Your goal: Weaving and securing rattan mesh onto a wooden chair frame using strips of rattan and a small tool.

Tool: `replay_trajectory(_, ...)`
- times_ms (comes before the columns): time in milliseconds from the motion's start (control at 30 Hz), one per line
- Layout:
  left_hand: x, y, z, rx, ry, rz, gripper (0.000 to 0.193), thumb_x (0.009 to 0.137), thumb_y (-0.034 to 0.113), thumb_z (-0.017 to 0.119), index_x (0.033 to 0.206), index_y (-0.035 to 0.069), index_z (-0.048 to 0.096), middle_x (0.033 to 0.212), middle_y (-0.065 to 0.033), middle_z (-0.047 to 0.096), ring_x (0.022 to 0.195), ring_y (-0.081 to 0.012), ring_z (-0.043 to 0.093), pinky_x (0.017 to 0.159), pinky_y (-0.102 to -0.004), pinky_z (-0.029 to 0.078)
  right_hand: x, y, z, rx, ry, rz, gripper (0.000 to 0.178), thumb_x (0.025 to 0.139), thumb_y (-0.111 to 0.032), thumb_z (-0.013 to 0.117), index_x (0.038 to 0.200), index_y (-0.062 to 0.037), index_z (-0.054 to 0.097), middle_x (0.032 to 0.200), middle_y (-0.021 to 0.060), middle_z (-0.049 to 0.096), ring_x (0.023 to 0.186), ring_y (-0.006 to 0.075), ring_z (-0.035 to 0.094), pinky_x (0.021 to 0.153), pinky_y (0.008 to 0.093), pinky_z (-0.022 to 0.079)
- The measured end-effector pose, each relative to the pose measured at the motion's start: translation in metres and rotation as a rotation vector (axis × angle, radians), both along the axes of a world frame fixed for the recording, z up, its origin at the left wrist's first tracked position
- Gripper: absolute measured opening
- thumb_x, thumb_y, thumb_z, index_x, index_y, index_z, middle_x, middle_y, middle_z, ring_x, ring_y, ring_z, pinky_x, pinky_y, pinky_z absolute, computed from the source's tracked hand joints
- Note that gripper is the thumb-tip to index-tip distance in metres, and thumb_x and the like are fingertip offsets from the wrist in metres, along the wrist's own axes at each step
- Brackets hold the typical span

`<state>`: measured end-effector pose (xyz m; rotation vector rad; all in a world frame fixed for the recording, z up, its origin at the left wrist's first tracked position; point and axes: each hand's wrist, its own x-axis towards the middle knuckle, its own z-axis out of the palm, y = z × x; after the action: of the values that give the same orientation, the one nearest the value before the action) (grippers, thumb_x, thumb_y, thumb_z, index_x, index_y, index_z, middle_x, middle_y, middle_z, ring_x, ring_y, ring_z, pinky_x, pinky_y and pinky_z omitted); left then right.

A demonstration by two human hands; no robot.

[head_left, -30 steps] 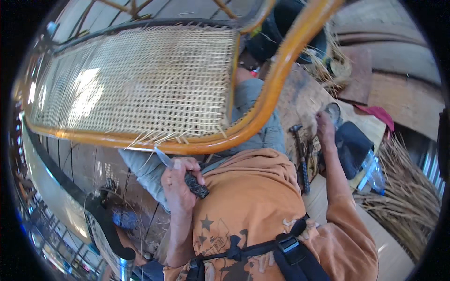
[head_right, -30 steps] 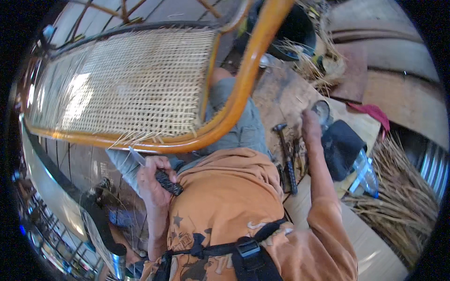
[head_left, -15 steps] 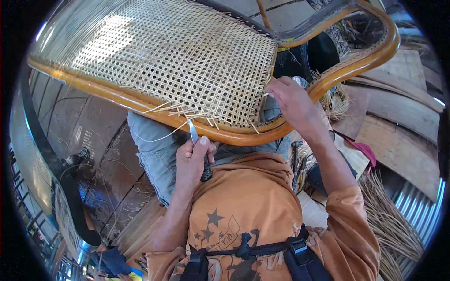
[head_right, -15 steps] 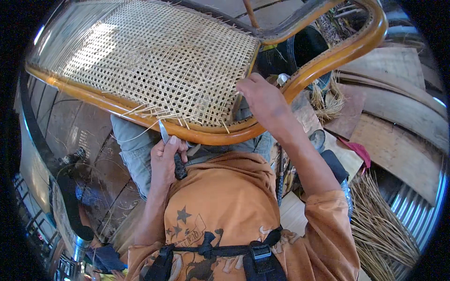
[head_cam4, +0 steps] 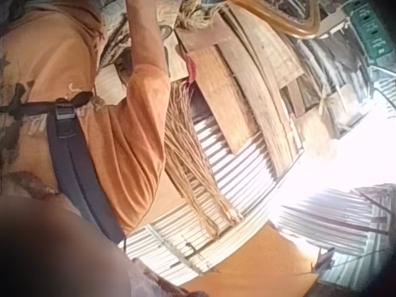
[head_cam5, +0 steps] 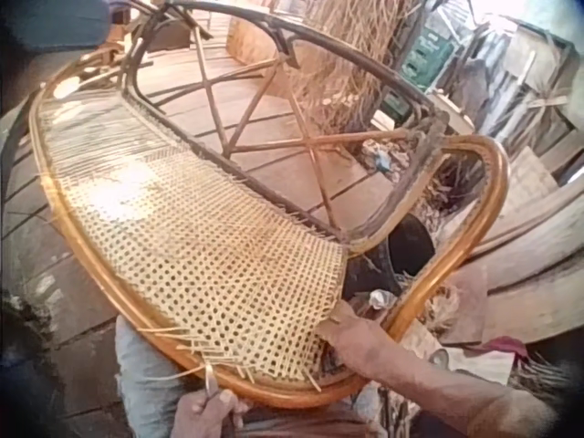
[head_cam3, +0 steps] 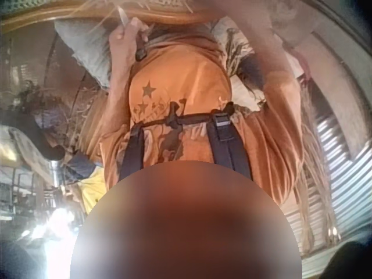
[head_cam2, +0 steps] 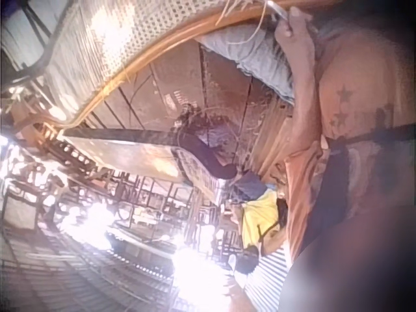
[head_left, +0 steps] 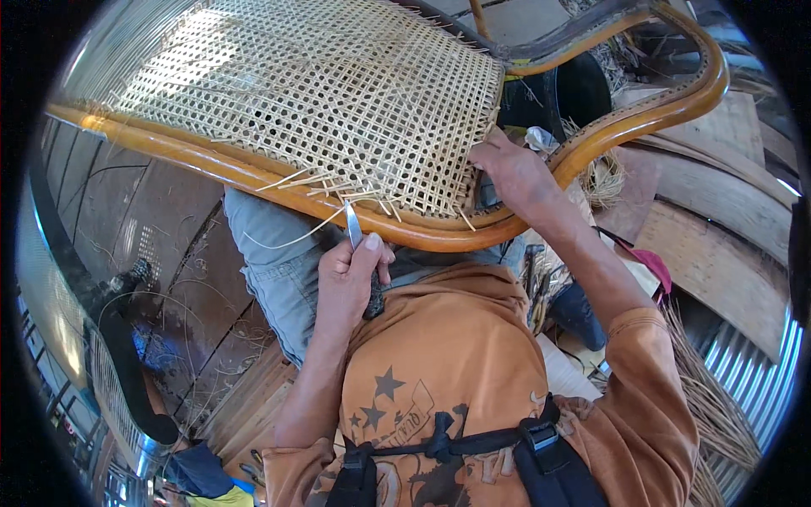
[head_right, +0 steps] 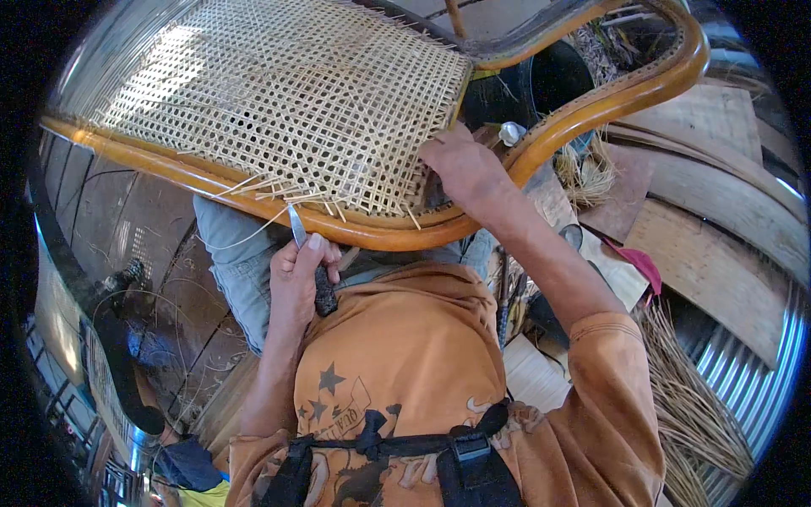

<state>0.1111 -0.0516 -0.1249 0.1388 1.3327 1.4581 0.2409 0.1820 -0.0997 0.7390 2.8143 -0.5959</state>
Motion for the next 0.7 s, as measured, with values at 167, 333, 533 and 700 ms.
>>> replay_trajectory(167,-0.001,0.001,-0.001,0.035,-0.013,0.019,0.028,0.091,0.023,0.052,0.076,0.000,0.058,0.073,-0.0062,0.059,0.055,-0.0092,0.050,0.051,-0.0231,0.042,0.017,-0.005,0.030,-0.075,0.372,-0.187,0.018,0.085,-0.005,0.050,0.100,-0.0052,0.060,0.097,0.0117,0.061,0.090,0.0271,0.057,0.077,0.0323,0.048)
replay_trajectory(333,0.001,0.002,0.000,-0.082,-0.005,0.018,0.025,0.090,0.021,0.054,0.075,0.001,0.058,0.072,-0.0064,0.059,0.056,-0.0110,0.050,0.053,-0.0239,0.041,0.118,-0.003,0.050,-0.113,0.571,-0.827,0.012,0.084,-0.004,0.057,0.096,-0.0041,0.060,0.082,0.0085,0.060,0.069,0.0163,0.056,0.069,0.0273,0.047)
replay_trajectory(533,0.003,0.004,0.000,0.019,0.005,0.045,0.027,0.091,0.021,0.053,0.074,0.000,0.056,0.072,-0.0076,0.057,0.057,-0.0122,0.050,0.054,-0.0240,0.042,0.241,-0.011,-0.064,0.080,-0.160,-0.786,0.011,0.080,-0.012,0.061,0.088,-0.0037,0.062,0.071,0.0128,0.062,0.065,0.0220,0.062,0.060,0.0344,0.047)
replay_trajectory(700,0.004,0.004,-0.001,0.009,0.040,0.060,0.028,0.090,0.021,0.054,0.073,0.000,0.056,0.073,-0.0082,0.057,0.057,-0.0129,0.050,0.054,-0.0246,0.042,0.298,-0.036,-0.107,-0.033,-0.186,-0.946,0.013,0.077,-0.007,0.059,0.089,-0.0029,0.061,0.073,0.0132,0.062,0.068,0.0233,0.061,0.063,0.0338,0.047)
